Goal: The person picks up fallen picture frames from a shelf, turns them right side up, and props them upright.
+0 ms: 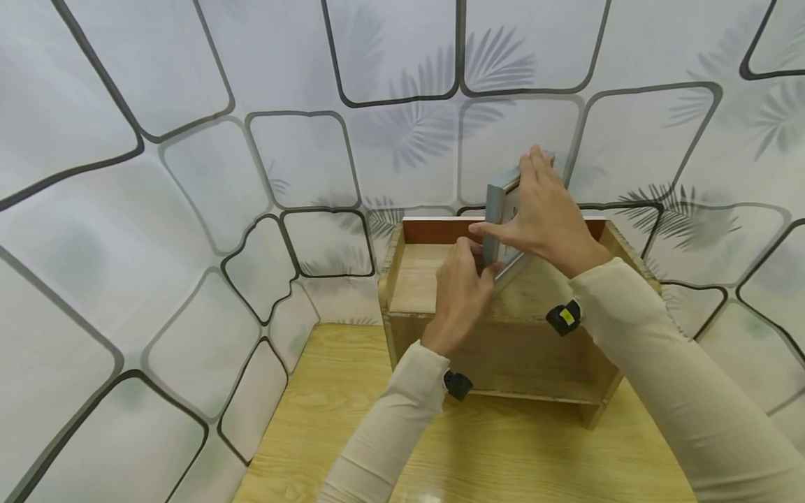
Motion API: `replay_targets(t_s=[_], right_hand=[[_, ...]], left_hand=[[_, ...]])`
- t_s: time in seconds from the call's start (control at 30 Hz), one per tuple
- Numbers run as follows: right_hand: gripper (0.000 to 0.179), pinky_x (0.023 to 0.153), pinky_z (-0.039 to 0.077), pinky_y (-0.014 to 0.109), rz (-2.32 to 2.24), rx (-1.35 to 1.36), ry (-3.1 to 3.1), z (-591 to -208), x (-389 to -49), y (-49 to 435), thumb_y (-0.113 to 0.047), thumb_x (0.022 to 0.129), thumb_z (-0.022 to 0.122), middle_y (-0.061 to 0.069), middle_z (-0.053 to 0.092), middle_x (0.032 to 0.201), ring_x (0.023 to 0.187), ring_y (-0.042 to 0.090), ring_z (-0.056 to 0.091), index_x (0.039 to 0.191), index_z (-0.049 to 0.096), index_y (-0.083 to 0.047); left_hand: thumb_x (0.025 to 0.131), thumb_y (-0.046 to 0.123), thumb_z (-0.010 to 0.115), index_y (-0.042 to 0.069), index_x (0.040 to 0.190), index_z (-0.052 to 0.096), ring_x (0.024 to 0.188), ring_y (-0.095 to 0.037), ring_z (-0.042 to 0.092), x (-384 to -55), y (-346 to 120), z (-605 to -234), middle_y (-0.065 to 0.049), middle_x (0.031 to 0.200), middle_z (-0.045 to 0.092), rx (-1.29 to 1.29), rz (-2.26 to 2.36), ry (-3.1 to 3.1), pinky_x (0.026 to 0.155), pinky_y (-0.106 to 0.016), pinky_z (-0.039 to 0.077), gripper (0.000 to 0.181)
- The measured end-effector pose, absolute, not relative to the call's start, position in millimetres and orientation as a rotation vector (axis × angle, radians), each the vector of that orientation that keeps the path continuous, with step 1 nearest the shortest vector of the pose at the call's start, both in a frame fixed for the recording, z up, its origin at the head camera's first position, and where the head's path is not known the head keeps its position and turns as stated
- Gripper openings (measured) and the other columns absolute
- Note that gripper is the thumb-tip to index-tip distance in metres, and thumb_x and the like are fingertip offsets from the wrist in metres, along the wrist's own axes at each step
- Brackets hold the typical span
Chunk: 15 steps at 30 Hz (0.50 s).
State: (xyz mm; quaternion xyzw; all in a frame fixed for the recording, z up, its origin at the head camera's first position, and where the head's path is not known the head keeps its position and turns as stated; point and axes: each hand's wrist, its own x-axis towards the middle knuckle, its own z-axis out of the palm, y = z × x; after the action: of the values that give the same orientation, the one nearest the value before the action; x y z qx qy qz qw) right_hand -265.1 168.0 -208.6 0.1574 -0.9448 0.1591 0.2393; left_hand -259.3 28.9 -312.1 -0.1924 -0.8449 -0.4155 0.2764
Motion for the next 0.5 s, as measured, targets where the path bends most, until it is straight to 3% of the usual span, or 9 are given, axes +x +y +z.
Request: replay_targets(t_s=[0.13, 0.3, 0.37, 0.5], right_hand=[[0.123, 0.110, 0.030, 0.065, 0.503, 0.456, -2.589, -205.9, -265.7, 169.8, -0.051, 0.075, 0.086, 0.037, 0.017, 0.159, 0.143, 0.054, 0.026, 0.153, 0.016, 0.014], [0.108, 0.093, 0.043, 0.067, 0.578, 0.512, -2.570, -204.5, -266.6, 174.4, -0.046, 0.074, 0.088, 0.032, 0.037, 0.146, 0.121, 0.050, 0.048, 0.145, 0.029, 0.010], [0.106, 0.091, 0.044, 0.066, 0.592, 0.535, -2.566, -203.9, -267.0, 176.6, -0.045, 0.074, 0.088, 0.031, 0.039, 0.144, 0.117, 0.048, 0.049, 0.145, 0.031, 0.009], [0.113, 0.099, 0.040, 0.066, 0.621, 0.568, -2.583, -202.2, -267.1, 181.2, -0.043, 0.074, 0.088, 0.030, 0.031, 0.154, 0.129, 0.049, 0.044, 0.152, 0.025, 0.008]], left_hand=[[0.091, 0.020, 0.078, 0.005, 0.101, 0.057, 0.084, -0.019, 0.064, -257.8, 32.5, -313.1, -0.007, 0.092, 0.065, -0.511, -1.106, -2.254, 0.076, -0.034, 0.051, 0.028], [0.091, 0.021, 0.078, 0.005, 0.100, 0.057, 0.082, -0.018, 0.064, -255.6, 36.9, -315.2, -0.008, 0.091, 0.065, -0.519, -1.096, -2.236, 0.074, -0.033, 0.051, 0.028], [0.091, 0.021, 0.078, 0.005, 0.099, 0.057, 0.083, -0.018, 0.064, -254.4, 38.4, -315.1, -0.008, 0.092, 0.066, -0.520, -1.088, -2.229, 0.075, -0.032, 0.051, 0.028], [0.090, 0.021, 0.079, 0.005, 0.099, 0.058, 0.084, -0.017, 0.064, -252.5, 41.8, -314.7, -0.007, 0.094, 0.067, -0.519, -1.056, -2.222, 0.075, -0.031, 0.052, 0.028]])
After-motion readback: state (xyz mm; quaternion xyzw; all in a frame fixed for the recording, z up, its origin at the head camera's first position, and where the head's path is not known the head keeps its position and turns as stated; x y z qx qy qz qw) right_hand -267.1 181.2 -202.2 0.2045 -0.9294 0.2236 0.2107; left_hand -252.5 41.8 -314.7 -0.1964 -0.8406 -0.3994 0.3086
